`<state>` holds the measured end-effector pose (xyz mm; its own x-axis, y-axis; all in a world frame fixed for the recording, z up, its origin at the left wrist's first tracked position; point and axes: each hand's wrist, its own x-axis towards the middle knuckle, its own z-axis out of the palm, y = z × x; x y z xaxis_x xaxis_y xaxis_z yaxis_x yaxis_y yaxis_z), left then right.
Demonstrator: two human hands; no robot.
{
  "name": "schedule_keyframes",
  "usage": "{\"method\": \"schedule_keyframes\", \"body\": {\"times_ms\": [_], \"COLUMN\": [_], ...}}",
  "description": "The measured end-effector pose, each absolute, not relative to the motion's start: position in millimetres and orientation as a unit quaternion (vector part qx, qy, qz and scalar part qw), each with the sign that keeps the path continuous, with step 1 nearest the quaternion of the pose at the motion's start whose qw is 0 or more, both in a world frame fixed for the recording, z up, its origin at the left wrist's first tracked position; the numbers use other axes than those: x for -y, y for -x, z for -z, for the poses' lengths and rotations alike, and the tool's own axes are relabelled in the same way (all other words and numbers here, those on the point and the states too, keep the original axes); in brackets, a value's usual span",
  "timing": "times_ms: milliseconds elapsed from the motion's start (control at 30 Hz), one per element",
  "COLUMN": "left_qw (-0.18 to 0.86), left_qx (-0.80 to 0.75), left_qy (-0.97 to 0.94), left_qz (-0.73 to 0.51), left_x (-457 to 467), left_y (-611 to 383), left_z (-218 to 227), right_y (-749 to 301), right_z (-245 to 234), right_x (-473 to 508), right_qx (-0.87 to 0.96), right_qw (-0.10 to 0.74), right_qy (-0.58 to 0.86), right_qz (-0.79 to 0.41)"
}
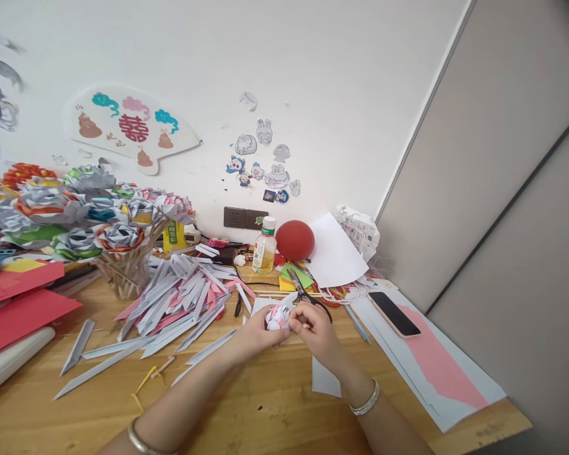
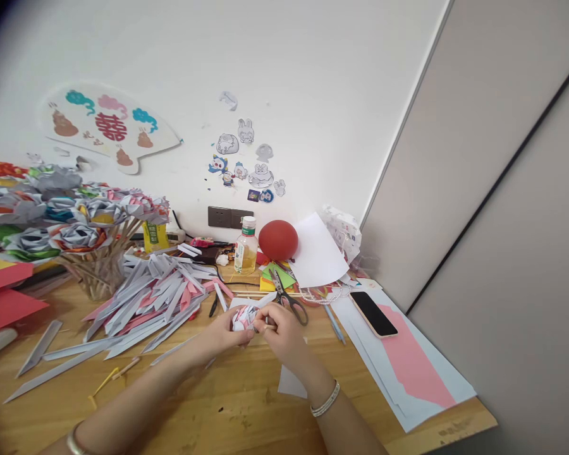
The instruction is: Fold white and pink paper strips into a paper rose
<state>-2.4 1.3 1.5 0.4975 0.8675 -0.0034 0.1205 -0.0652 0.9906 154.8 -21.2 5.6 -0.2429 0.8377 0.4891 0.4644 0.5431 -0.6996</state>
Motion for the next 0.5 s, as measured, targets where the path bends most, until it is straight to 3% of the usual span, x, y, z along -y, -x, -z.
{"method": "schedule_keyframes", "body": {"times_ms": [200,500], "left_qw": [0.537,0.544], "left_qx": [-0.416,-0.419], "left_qy": [-0.659,-0.645], "left_qz": [-0.324,-0.335], "left_x": [-2.3,4.4], "left_y": [0.7,-1.5], "left_z": [2.9,-6.6], "right_y": [-151.3,-153.0], "right_z": [-2.3,-7.5], "right_x": [22.3,21.3], "right_qx": [0.769,0.745], "right_qw": [0.441,0.457], "right_qy": [0.427,0.426], "right_qz": [-0.177,-0.234]}}
